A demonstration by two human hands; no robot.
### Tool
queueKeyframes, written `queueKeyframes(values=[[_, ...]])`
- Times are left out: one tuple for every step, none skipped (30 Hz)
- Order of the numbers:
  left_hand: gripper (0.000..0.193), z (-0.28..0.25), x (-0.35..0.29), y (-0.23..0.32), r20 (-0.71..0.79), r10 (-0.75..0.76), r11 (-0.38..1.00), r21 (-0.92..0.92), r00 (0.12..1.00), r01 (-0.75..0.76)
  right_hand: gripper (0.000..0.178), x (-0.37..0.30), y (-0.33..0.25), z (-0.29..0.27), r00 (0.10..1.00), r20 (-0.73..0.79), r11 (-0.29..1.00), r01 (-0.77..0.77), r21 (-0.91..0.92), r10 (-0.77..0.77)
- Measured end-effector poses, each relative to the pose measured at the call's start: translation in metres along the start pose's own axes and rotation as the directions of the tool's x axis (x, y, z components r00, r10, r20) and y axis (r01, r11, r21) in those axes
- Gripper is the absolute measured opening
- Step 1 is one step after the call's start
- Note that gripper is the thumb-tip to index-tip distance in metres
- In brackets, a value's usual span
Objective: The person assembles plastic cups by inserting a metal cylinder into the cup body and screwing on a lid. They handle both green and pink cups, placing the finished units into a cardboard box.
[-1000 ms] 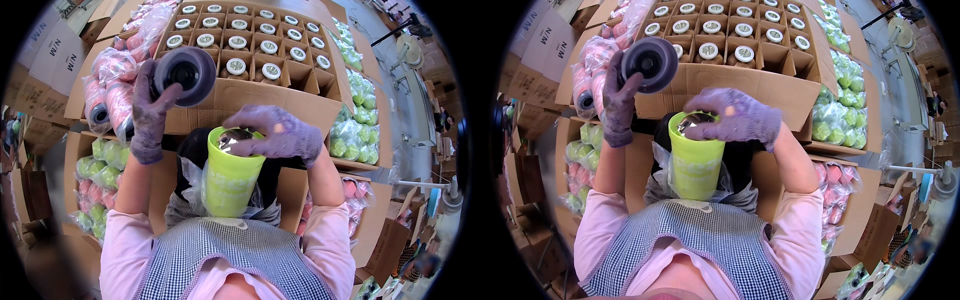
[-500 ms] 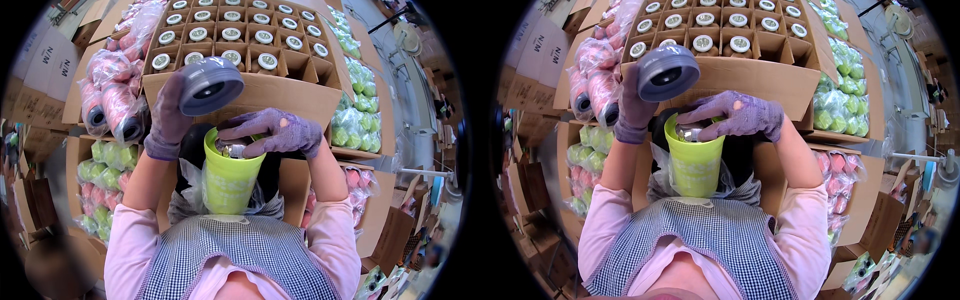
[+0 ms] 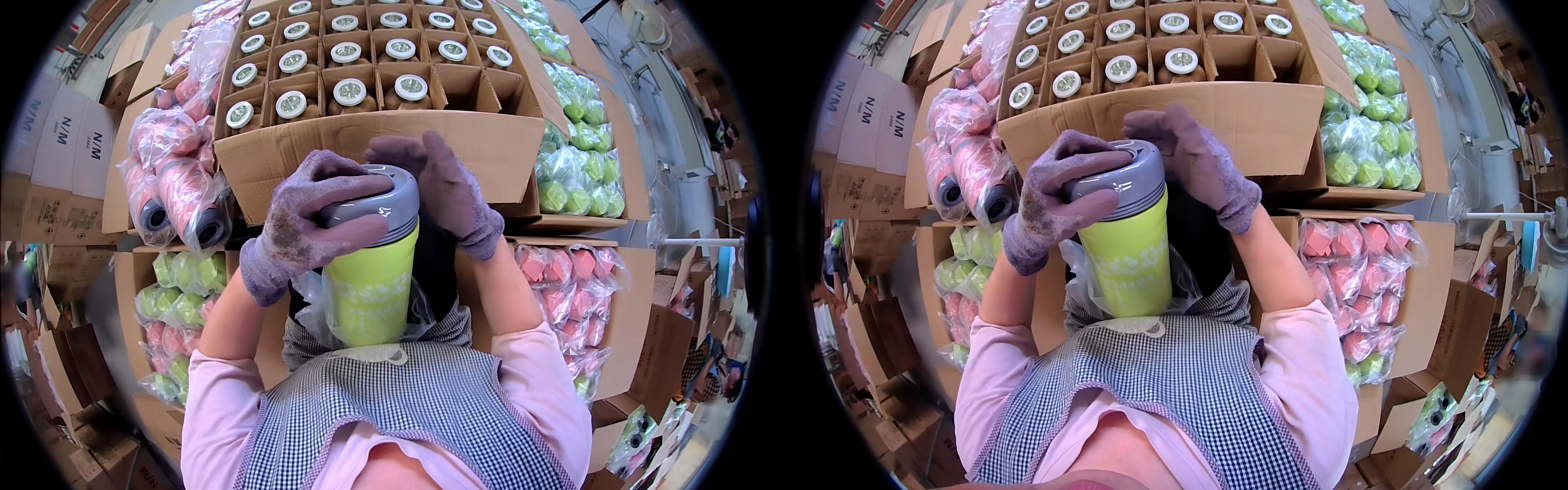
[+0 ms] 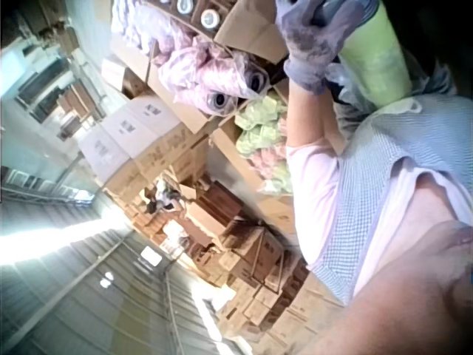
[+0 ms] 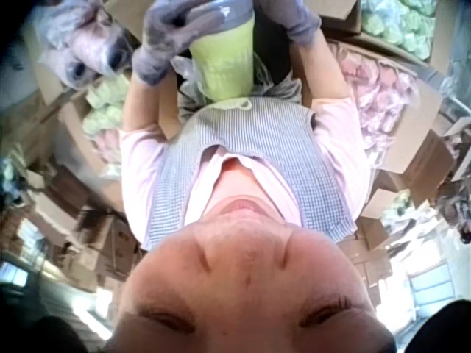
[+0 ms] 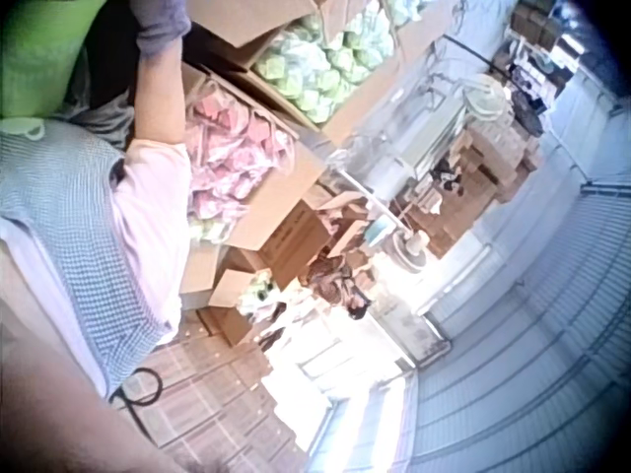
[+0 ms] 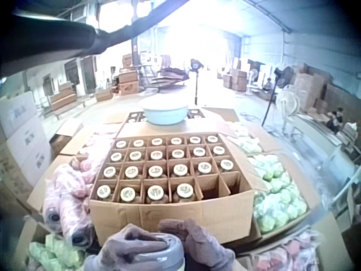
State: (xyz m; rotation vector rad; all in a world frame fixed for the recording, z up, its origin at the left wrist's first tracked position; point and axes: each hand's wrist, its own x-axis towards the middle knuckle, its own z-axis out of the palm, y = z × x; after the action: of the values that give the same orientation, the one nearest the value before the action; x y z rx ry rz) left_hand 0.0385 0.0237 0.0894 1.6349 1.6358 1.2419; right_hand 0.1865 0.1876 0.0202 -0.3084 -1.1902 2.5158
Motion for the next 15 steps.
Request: queueKeyframes(values=[[0.046,0.003,0.000,0.003,0.000,0.013,0.998,0.059,1.000,-0.013,0.060,0.000,0.001,0.008,0.998,0.051,1.000,-0.024,-0.004,0.025],[0.046,0.005,0.001,0.007,0.000,0.025,0.993,0.118,1.000,-0.025,0.060,-0.001,0.001,0.018,0.994,0.101,0.999,-0.049,-0.009,0.049],[0.048,0.007,0.004,0.012,0.000,0.126,0.972,0.202,0.992,-0.123,0.061,-0.002,0.001,0.024,0.985,0.152,0.997,-0.076,-0.017,0.078],[0.049,0.014,0.006,0.021,0.000,0.110,0.942,0.320,0.994,-0.104,0.060,-0.002,0.004,0.022,0.982,0.188,0.983,0.056,-0.174,-0.023],[0.050,0.022,0.006,0.032,-0.002,0.095,0.898,0.432,0.995,-0.085,0.060,0.000,0.009,0.016,0.964,0.238,0.928,0.190,-0.320,-0.116],[0.051,0.026,0.006,0.038,-0.009,0.083,0.842,0.536,0.996,-0.065,0.060,0.001,0.011,0.013,0.933,0.302,0.832,0.319,-0.453,-0.193],[0.051,0.024,0.007,0.039,0.031,0.097,0.841,0.532,0.995,-0.099,0.061,0.002,0.012,0.010,0.944,0.272,0.851,0.294,-0.436,-0.187],[0.051,0.016,0.007,0.032,0.115,0.081,0.928,0.355,0.990,-0.117,0.062,-0.003,0.014,0.009,0.957,0.232,0.873,0.259,-0.413,-0.175],[0.050,-0.001,0.006,0.018,0.190,0.081,0.979,0.169,0.978,-0.114,0.064,-0.011,0.008,0.012,0.979,0.174,0.942,0.154,-0.298,-0.105],[0.050,-0.020,0.001,0.002,0.261,0.088,0.996,-0.020,0.961,-0.085,0.065,-0.021,0.002,0.015,0.992,0.127,0.985,0.039,-0.166,-0.017],[0.052,-0.038,-0.007,-0.020,0.301,0.090,0.983,-0.178,0.949,-0.037,0.070,-0.029,-0.007,0.008,0.993,0.117,0.983,0.000,-0.184,0.022],[0.050,-0.054,-0.013,-0.037,0.238,0.042,0.998,-0.060,0.970,-0.028,0.069,-0.030,-0.021,-0.026,0.997,0.061,0.913,-0.026,-0.407,0.056],[0.050,-0.055,0.000,-0.037,0.182,0.295,0.882,0.324,0.938,-0.341,0.066,-0.027,-0.025,-0.034,0.999,-0.037,0.886,0.002,-0.465,-0.022],[0.052,-0.038,-0.005,-0.028,-0.011,0.179,0.935,0.313,0.984,-0.167,0.064,-0.017,-0.015,-0.035,0.998,-0.049,0.930,0.018,-0.368,-0.039],[0.053,-0.017,0.000,0.004,-0.196,0.046,0.971,0.239,0.980,0.002,0.061,-0.007,-0.005,-0.034,0.996,-0.066,0.965,0.035,-0.261,-0.054]])
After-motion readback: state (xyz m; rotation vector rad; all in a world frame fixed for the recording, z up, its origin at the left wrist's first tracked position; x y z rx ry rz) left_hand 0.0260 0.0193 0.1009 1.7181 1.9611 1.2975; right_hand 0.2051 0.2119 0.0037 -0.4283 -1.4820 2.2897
